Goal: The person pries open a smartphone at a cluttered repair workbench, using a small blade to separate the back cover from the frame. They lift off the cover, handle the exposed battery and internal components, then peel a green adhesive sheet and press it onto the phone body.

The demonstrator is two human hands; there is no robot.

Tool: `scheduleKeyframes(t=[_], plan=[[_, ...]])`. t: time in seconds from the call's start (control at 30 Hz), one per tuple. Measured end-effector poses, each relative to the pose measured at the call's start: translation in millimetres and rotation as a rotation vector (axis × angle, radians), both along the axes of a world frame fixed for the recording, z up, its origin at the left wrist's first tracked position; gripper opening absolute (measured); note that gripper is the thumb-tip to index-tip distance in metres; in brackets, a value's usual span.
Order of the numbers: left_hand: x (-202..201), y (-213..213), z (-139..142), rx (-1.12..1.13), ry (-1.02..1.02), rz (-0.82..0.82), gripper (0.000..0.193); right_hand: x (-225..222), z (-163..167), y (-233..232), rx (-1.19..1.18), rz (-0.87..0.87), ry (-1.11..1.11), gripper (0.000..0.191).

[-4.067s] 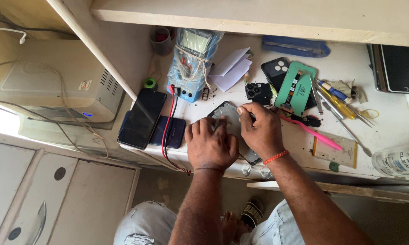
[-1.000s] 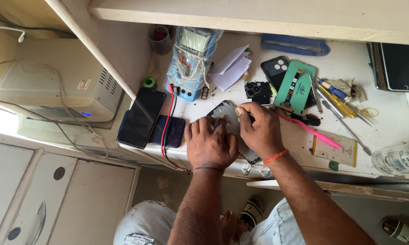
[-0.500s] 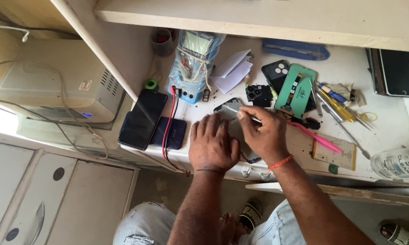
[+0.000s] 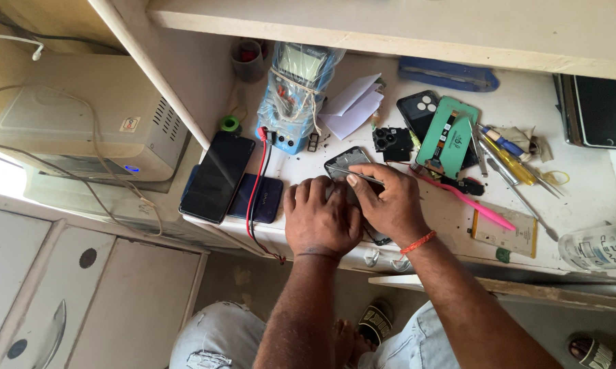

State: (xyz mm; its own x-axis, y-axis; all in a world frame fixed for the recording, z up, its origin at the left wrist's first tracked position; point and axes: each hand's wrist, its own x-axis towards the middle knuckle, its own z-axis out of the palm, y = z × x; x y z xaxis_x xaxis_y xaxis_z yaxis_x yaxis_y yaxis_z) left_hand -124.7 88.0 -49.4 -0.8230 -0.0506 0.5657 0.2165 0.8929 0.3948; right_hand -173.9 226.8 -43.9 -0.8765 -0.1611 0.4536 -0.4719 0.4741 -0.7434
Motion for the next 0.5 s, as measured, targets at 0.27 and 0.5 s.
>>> scheduleKeyframes(t=[0.27, 0.5], plan=[[0.2, -0.9, 3.0, 0.016, -0.011, -0.015, 0.034, 0.7, 1.9, -2.4, -0.002, -0.007, -0.001, 0.018], [-2.3, 3.4, -0.3, 0.005, 0.014, -0.002, 0.037, -3.0, 0.2, 0.6, 0.016, -0.014, -0.016, 0.017]])
